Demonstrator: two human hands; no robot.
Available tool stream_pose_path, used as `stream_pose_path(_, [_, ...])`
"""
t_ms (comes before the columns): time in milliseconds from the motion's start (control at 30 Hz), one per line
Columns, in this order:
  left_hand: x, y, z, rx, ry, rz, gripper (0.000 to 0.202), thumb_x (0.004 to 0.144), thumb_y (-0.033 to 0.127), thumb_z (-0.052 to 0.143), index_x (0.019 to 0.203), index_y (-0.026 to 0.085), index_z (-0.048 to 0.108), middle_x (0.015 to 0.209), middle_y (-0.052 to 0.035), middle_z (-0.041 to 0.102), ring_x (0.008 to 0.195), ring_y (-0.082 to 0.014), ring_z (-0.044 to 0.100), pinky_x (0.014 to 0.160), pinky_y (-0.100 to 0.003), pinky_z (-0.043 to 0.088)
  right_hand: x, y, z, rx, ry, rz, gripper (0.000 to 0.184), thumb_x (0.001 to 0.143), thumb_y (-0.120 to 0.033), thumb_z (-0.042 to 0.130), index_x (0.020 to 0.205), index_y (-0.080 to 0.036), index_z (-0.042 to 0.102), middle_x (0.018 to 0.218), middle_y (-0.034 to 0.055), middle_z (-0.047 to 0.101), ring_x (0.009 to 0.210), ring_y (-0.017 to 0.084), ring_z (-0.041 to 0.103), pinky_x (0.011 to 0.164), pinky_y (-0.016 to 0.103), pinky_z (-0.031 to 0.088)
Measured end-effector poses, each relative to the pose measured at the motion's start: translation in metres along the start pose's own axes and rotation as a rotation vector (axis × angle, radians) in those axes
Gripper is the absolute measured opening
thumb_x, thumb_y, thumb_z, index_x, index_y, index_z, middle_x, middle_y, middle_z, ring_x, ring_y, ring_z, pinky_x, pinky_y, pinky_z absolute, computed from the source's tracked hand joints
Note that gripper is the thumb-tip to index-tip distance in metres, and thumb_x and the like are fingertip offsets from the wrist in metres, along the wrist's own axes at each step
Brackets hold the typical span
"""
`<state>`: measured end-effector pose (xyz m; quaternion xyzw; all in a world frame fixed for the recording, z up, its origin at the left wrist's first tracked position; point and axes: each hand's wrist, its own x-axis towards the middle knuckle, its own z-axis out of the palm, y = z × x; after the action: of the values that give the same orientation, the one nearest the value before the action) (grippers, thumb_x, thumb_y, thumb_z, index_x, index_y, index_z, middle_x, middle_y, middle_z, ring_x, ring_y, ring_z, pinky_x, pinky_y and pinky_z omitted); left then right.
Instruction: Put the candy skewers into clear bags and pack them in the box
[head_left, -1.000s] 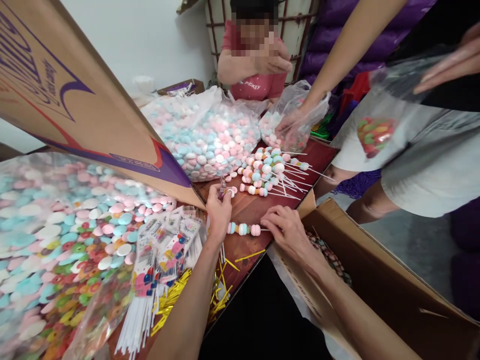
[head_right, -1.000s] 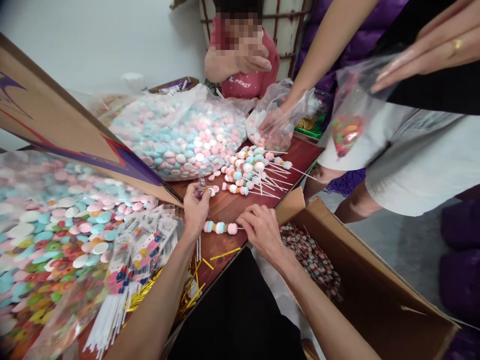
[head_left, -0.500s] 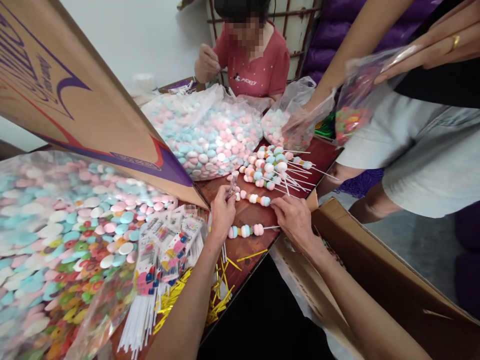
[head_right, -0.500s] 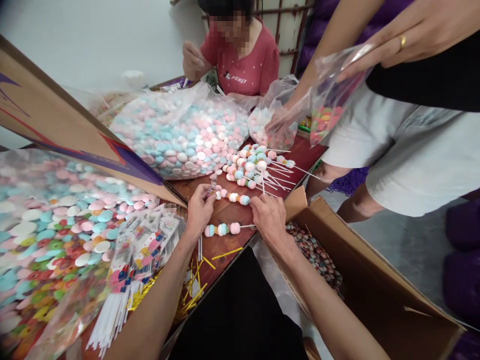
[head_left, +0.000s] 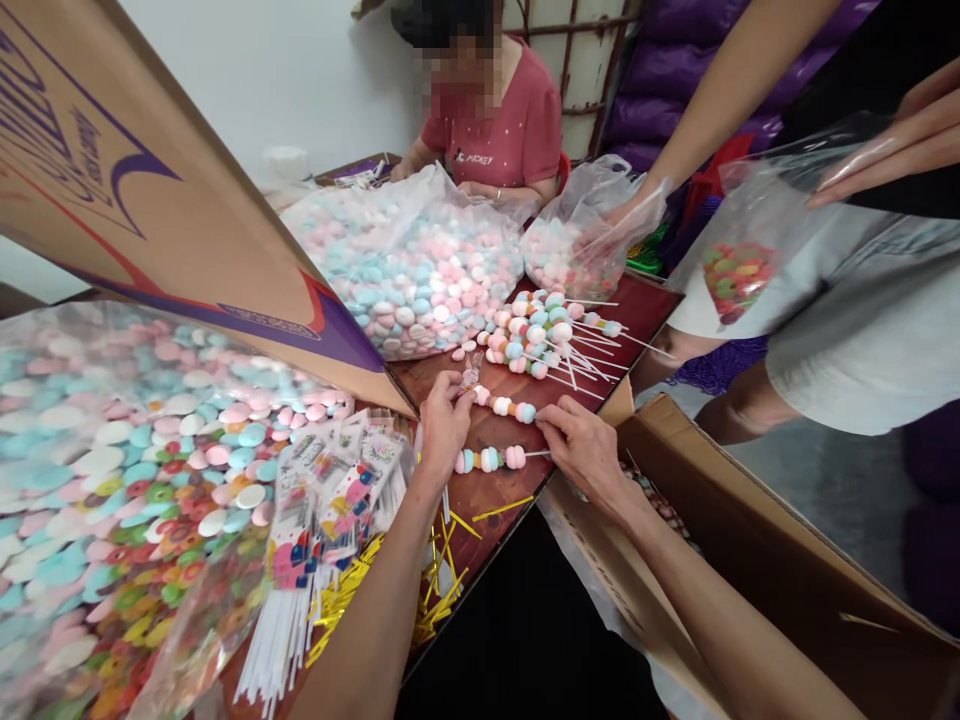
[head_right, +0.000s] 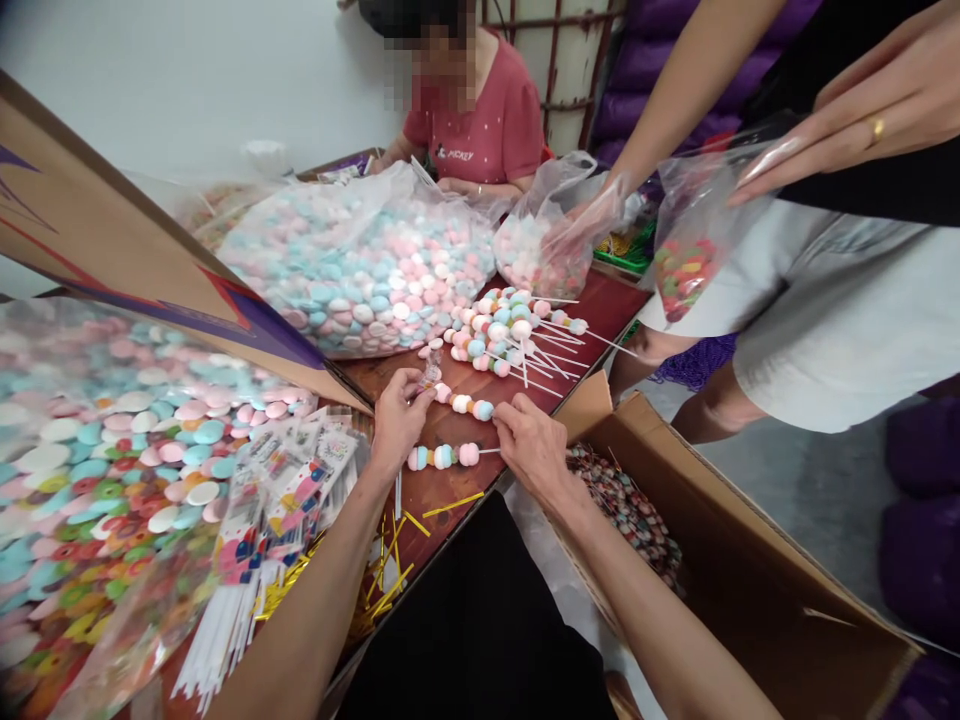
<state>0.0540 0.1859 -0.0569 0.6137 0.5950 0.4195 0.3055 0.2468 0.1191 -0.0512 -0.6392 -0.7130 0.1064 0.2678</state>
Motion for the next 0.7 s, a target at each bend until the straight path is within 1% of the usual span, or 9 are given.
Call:
stream_pose_path(133, [-0.001, 0.000, -0.001, 0.038, -0.014, 0.031, 0.016, 0.082, 0.016, 0.056, 0.095, 0.023, 0.054, 0.100, -0.0033, 0.071, 0.099, -0.0195, 0.068, 0.086, -0.030, 0.048, 0.000, -0.003, 0.003, 0.013, 0.005, -0.006, 0.025, 0.095, -0.024, 0.045, 0.082, -0.021, 0.065, 0.077, 0.0009, 0.054, 0.072, 0.014, 0.053, 0.057, 0.027, 0.026])
stream_pose_path(200, [-0.001, -0.001, -0.001, 0.069, -0.017, 0.054, 0.016, 0.082, 0.016, 0.056, 0.096, 0.024, 0.055, 0.099, -0.0029, 0.071, 0.099, -0.0197, 0.067, 0.087, -0.030, 0.047, 0.000, -0.005, 0.005, 0.032, 0.009, -0.012, 0.024, 0.094, -0.024, 0.044, 0.082, -0.021, 0.065, 0.077, 0.0012, 0.054, 0.072, 0.014, 0.054, 0.057, 0.027, 0.026])
stream_pose_path(267, [-0.001, -0.001, -0.002, 0.113, -0.015, 0.065, 0.015, 0.083, 0.016, 0.056, 0.095, 0.025, 0.055, 0.093, -0.0017, 0.070, 0.093, -0.0195, 0.067, 0.084, -0.030, 0.047, 0.000, -0.008, 0.008, 0.044, 0.009, -0.010, 0.024, 0.094, -0.023, 0.044, 0.082, -0.022, 0.065, 0.078, 0.0014, 0.055, 0.072, 0.014, 0.053, 0.056, 0.027, 0.026])
stream_pose_path(367, [-0.002, 0.001, -0.004, 0.211, -0.014, 0.079, 0.014, 0.083, 0.018, 0.055, 0.095, 0.025, 0.056, 0.082, 0.0001, 0.067, 0.079, -0.0191, 0.064, 0.077, -0.029, 0.045, 0.000, -0.013, 0.012, 0.033, 0.003, 0.004, 0.024, 0.094, -0.022, 0.044, 0.082, -0.022, 0.065, 0.079, 0.0016, 0.056, 0.071, 0.014, 0.052, 0.055, 0.027, 0.024])
stream_pose_path(467, [-0.003, 0.005, -0.006, 0.278, -0.027, 0.108, 0.013, 0.085, 0.020, 0.053, 0.096, 0.026, 0.057, 0.077, 0.0006, 0.064, 0.074, -0.0192, 0.061, 0.071, -0.028, 0.042, 0.002, -0.019, 0.014, 0.022, -0.007, 0.015, 0.023, 0.093, -0.020, 0.044, 0.081, -0.022, 0.064, 0.080, 0.0015, 0.056, 0.071, 0.014, 0.051, 0.055, 0.028, 0.023])
stream_pose_path(567, [-0.004, 0.007, -0.007, 0.280, -0.038, 0.126, 0.013, 0.086, 0.021, 0.052, 0.097, 0.026, 0.057, 0.078, 0.0004, 0.064, 0.075, -0.0192, 0.061, 0.069, -0.027, 0.041, 0.007, -0.024, 0.017, 0.026, -0.023, 0.038, 0.022, 0.092, -0.019, 0.045, 0.077, -0.021, 0.061, 0.079, 0.0012, 0.056, 0.070, 0.014, 0.050, 0.055, 0.028, 0.021])
stream_pose_path(700, [-0.004, 0.003, -0.006, 0.192, -0.012, 0.091, 0.012, 0.086, 0.023, 0.055, 0.098, 0.025, 0.057, 0.085, -0.0001, 0.067, 0.079, -0.0182, 0.063, 0.074, -0.027, 0.044, 0.014, -0.024, 0.018, 0.060, -0.041, 0.051, 0.022, 0.092, -0.020, 0.046, 0.075, -0.021, 0.059, 0.080, 0.0005, 0.058, 0.073, 0.015, 0.052, 0.055, 0.027, 0.022])
